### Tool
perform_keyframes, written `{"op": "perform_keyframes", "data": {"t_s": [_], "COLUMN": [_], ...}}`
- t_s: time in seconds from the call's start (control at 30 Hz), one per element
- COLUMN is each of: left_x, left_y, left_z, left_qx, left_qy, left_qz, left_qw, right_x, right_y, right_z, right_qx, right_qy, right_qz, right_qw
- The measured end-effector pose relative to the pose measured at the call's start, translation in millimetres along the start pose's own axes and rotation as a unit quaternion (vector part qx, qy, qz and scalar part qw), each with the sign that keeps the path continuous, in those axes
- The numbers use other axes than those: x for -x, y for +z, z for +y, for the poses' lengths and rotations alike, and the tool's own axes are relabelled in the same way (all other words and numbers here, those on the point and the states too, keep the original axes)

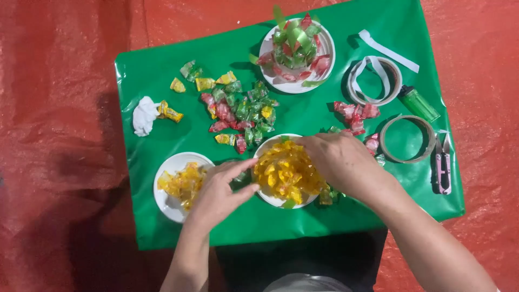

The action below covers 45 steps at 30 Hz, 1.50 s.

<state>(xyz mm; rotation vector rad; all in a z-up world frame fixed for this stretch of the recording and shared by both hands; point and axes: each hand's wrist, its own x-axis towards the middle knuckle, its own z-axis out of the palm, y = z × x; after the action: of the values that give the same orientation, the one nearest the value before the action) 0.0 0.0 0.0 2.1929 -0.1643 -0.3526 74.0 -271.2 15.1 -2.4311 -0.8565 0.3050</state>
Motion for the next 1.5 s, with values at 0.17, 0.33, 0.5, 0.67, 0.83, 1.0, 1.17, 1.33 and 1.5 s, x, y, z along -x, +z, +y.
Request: {"op": "perform_keyframes", "data": {"t_s": [0.17, 0.33, 0.5, 0.67, 0.83, 1.0, 1.17, 1.33, 1.5], "left_x": [16.8, 27.4, 29.1, 26.2, 8.7, -32.4, -73.7, -81.4, -68.7], "left_y": [8.4, 40.6, 57.6, 37.2, 11.8, 3.8, 20.3, 24.4, 27.7], "left_z": [17.7, 21.6, 17.2, 15.9, 4.0, -11.0, -9.8, -11.8, -18.4], "left_qx": [-0.053, -0.144, -0.217, -0.152, -0.093, -0.079, -0.201, -0.234, -0.235], "left_qy": [-0.030, -0.031, 0.007, -0.023, -0.037, -0.059, -0.019, -0.025, 0.060], "left_qz": [-0.037, 0.015, 0.093, 0.045, -0.012, -0.020, -0.033, -0.048, 0.011], "left_qw": [0.997, 0.989, 0.972, 0.987, 0.995, 0.995, 0.979, 0.971, 0.970], "right_x": [5.4, 18.7, 20.1, 19.5, 15.2, 7.1, -4.2, -23.2, -41.2], "right_y": [-5.2, 8.5, -2.2, 0.3, 10.9, 6.2, 5.5, -4.4, 1.8], "right_z": [-8.2, -4.0, -21.4, -13.7, 2.9, 0.4, 14.0, 11.1, 18.6], "right_qx": [0.008, 0.031, -0.017, -0.031, -0.036, -0.048, -0.055, -0.044, -0.056], "right_qy": [0.027, 0.049, 0.078, 0.086, 0.073, 0.059, 0.055, 0.066, -0.016], "right_qz": [-0.019, -0.019, -0.064, -0.032, -0.002, 0.020, 0.015, 0.012, 0.009], "right_qw": [0.999, 0.998, 0.995, 0.995, 0.997, 0.997, 0.997, 0.997, 0.998]}}
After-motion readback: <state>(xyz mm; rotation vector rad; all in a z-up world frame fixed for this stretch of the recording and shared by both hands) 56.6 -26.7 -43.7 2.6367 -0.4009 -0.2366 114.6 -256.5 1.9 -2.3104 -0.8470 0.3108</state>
